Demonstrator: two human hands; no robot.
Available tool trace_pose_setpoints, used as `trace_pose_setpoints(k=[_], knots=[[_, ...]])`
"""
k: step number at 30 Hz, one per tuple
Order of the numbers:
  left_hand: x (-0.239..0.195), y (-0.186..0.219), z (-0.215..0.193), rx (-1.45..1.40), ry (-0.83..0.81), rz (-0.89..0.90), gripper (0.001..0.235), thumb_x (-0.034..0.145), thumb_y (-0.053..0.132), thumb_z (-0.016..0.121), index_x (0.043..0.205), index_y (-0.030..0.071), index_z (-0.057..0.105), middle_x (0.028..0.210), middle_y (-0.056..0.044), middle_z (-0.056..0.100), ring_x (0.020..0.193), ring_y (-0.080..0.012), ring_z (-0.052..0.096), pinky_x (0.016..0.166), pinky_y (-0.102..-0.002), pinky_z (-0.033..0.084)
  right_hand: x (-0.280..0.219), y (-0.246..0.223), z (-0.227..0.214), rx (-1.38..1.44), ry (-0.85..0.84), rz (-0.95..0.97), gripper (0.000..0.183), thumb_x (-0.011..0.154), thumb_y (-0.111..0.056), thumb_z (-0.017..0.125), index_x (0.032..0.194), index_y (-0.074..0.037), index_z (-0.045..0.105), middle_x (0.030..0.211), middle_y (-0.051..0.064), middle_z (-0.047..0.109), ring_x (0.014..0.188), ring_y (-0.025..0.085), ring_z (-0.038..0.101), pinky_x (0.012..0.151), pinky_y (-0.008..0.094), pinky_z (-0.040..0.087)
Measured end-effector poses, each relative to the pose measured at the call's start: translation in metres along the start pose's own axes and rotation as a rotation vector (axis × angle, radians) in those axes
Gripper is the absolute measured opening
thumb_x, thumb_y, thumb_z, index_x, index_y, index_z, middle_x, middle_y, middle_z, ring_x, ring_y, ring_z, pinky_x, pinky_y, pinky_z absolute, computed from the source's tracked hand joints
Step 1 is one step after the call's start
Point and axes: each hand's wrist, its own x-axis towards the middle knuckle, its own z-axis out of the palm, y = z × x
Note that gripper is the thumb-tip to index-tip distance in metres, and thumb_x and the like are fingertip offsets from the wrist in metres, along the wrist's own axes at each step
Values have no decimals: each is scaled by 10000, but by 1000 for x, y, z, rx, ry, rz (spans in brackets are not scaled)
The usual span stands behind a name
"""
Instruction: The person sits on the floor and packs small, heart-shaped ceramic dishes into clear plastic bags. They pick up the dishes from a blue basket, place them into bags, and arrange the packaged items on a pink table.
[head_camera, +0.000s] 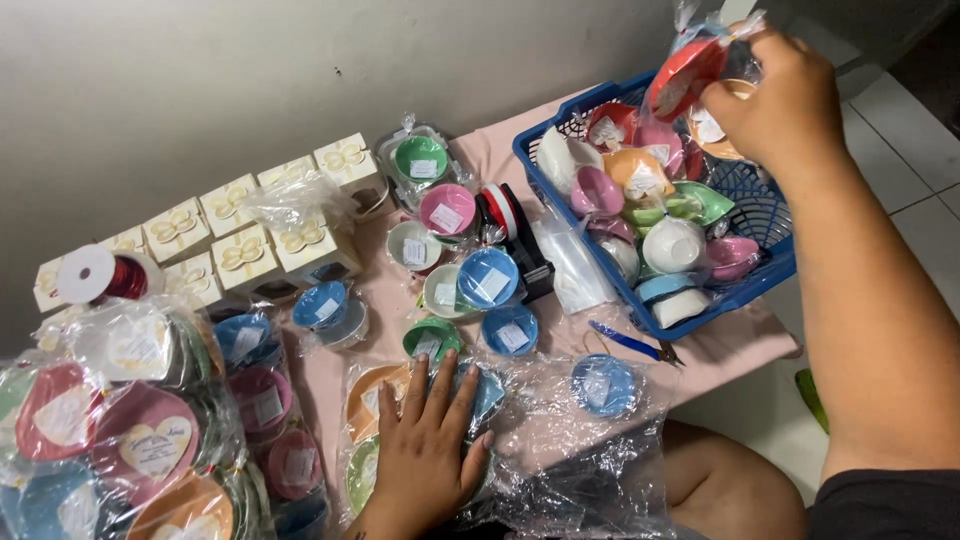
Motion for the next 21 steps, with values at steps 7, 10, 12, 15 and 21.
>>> trace_pose_setpoints(k=[7,10,12,15,21], knots=[[-2,0,1,-31,-14,4,760,1044,665,329,1672,238,302,1773,-76,193,1618,-368,129,1169,-676,164,-16,-209,-93,143,-830,615,611,990,-261,594,1590,-283,480,1331,159,636,998,311,633,851,499,491],[0,1,-3,-95,-28,-9,753,1026,643,378,1653,226,343,1756,-85,233,1598,-388,182,1157,-697,196,-36,-238,-85,131,-1093,506,563,980,-288,620,1535,-318,529,1230,79,724,802,211,619,651,353,450],[0,1,-5,-133,-59,-11,738,1048,638,329,1657,220,329,1756,-93,217,1600,-387,154,1160,-706,169,-52,-245,-73,179,-1181,406,588,958,-393,684,1527,-324,551,1052,66,782,683,181,623,549,327,431],[-1,1,-6,-123,-42,-17,734,1043,629,344,1657,227,337,1754,-82,237,1593,-382,190,1165,-693,182,-75,-229,-41,208,-1137,173,537,933,-379,687,1459,-330,597,1272,27,763,863,201,748,767,362,545],[1,1,-9,-154,-67,-13,730,1031,622,370,1640,220,362,1751,-91,237,1591,-390,184,1151,-703,182,-58,-220,-80,263,-1117,218,680,929,-374,698,1575,-388,486,1500,-37,644,1318,171,643,1114,365,539]])
